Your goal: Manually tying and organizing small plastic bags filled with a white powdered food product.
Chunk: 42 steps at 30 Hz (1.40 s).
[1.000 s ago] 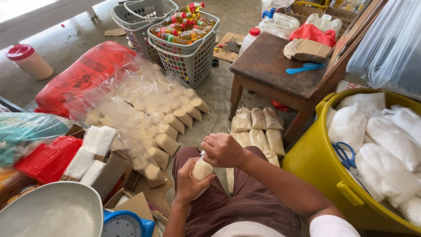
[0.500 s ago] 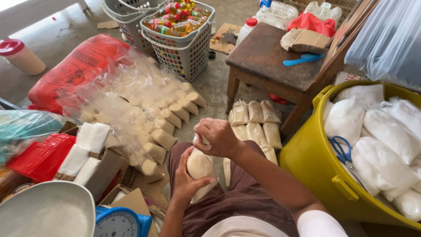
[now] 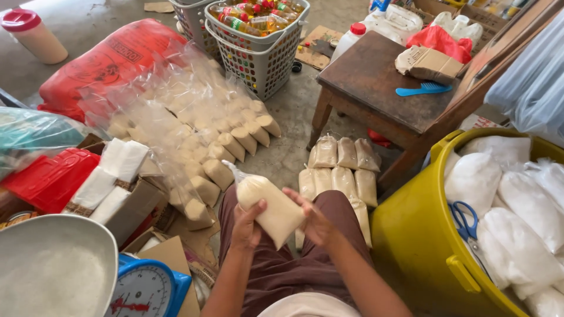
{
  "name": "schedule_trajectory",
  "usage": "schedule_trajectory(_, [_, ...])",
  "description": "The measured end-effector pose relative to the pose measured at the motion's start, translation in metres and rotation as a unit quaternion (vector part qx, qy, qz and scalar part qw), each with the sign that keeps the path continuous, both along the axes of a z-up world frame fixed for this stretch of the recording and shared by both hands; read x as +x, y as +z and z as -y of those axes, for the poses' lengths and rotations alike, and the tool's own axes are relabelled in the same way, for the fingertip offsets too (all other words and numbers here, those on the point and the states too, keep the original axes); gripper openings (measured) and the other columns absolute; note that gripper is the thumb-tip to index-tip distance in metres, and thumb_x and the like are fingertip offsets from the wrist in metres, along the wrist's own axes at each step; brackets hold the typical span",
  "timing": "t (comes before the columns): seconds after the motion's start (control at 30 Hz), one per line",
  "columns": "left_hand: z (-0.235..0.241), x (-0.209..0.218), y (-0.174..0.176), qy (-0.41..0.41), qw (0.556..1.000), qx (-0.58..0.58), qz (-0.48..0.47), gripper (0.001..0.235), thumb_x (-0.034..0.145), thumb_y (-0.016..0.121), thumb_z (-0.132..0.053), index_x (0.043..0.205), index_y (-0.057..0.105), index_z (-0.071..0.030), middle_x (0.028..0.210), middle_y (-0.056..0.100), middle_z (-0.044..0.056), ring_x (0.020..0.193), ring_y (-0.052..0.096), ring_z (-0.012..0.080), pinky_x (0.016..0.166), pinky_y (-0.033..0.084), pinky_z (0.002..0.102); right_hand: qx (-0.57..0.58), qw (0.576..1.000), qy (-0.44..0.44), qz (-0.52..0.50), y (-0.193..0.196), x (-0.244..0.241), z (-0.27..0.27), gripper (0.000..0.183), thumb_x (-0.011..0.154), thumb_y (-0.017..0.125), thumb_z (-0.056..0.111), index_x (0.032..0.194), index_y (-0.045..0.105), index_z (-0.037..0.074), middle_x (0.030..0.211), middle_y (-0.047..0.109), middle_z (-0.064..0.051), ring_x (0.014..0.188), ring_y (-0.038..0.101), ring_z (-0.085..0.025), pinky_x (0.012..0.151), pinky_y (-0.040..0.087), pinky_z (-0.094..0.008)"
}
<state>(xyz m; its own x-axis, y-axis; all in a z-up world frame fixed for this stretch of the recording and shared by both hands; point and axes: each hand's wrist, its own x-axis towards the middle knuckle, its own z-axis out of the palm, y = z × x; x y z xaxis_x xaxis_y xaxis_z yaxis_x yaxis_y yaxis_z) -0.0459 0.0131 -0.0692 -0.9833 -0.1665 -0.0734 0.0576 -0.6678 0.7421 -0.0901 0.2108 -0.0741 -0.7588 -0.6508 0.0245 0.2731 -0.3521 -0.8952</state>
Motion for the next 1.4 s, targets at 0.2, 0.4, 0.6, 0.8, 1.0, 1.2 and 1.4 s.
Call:
schedule_trajectory(0.2, [-0.008, -0.002, 0.005, 0.049, 0.996, 0.067, 0.017, 0.042, 0.087, 0.078, -0.013, 0.125, 0.065, 0.001, 0.113, 0.072, 0.01, 0.103, 0.069, 0.0229, 0.091, 0.056, 0.04, -0.271, 0.939, 0.054, 0.206, -0.016, 0.026, 0.02, 0.093, 0.078, 0.084, 0.048, 0.148, 0.043, 0.002, 0.143, 0.061, -0.013, 0.134, 0.057, -0.031, 0.105, 0.055, -0.052])
schedule_trajectory(0.4, [-0.001, 0.008, -0.002, -0.031, 0.994, 0.047, -0.091, 0.071, 0.087, 0.083, -0.021, 0.144, 0.048, 0.004, 0.136, 0.062, 0.012, 0.127, 0.058, 0.0245, 0.109, 0.045, 0.04, -0.063, 0.978, -0.144, 0.134, -0.012, 0.012, 0.004, 0.071, 0.083, 0.087, 0.023, 0.14, 0.051, -0.001, 0.124, 0.065, -0.018, 0.112, 0.068, -0.03, 0.07, 0.064, -0.041])
schedule_trajectory(0.6, [-0.008, 0.008, -0.024, -0.081, 0.98, 0.122, -0.133, 0.112, 0.08, 0.087, -0.036, 0.16, 0.016, -0.003, 0.156, 0.045, 0.013, 0.147, 0.041, 0.0267, 0.12, 0.035, 0.045, -0.099, 0.983, -0.152, 0.029, 0.02, -0.017, -0.005, 0.065, 0.072, 0.09, 0.019, 0.126, 0.06, -0.001, 0.117, 0.068, -0.016, 0.105, 0.074, -0.03, 0.073, 0.068, -0.043])
schedule_trajectory(0.8, [-0.025, 0.0, -0.042, -0.064, 0.99, 0.125, -0.012, 0.108, 0.08, 0.083, -0.037, 0.161, 0.018, -0.009, 0.152, 0.049, 0.012, 0.14, 0.046, 0.0268, 0.113, 0.039, 0.046, 0.015, 0.939, -0.319, 0.132, -0.013, 0.002, 0.008, 0.054, 0.07, 0.087, 0.016, 0.119, 0.068, 0.002, 0.103, 0.077, -0.016, 0.088, 0.076, -0.025, 0.063, 0.063, -0.038])
schedule_trajectory(1.0, [-0.025, -0.015, -0.051, 0.067, 0.986, 0.153, 0.008, 0.068, 0.082, 0.084, -0.014, 0.14, 0.051, -0.005, 0.131, 0.062, 0.009, 0.12, 0.061, 0.0251, 0.107, 0.048, 0.043, 0.047, 0.971, -0.225, 0.059, -0.082, 0.01, 0.008, 0.054, 0.082, 0.088, 0.014, 0.126, 0.066, -0.008, 0.114, 0.074, -0.014, 0.103, 0.07, -0.019, 0.091, 0.057, -0.034])
schedule_trajectory(1.2, [-0.009, -0.001, -0.012, 0.128, 0.99, -0.025, 0.048, 0.047, 0.074, 0.086, 0.002, 0.118, 0.068, 0.001, 0.106, 0.075, 0.008, 0.093, 0.072, 0.0201, 0.085, 0.059, 0.035, 0.093, 0.986, -0.129, -0.057, -0.037, -0.013, -0.001, 0.077, 0.081, 0.083, 0.032, 0.145, 0.049, 0.003, 0.138, 0.062, -0.008, 0.122, 0.06, -0.015, 0.105, 0.048, -0.033])
schedule_trajectory(1.4, [-0.015, -0.003, -0.01, 0.026, 0.985, -0.166, 0.032, 0.051, 0.066, 0.09, 0.002, 0.114, 0.071, 0.006, 0.102, 0.078, 0.011, 0.088, 0.074, 0.0193, 0.078, 0.063, 0.035, 0.168, 0.961, -0.075, -0.206, -0.01, -0.02, 0.009, 0.069, 0.079, 0.09, 0.032, 0.134, 0.065, -0.001, 0.127, 0.065, -0.011, 0.118, 0.062, -0.015, 0.105, 0.049, -0.033])
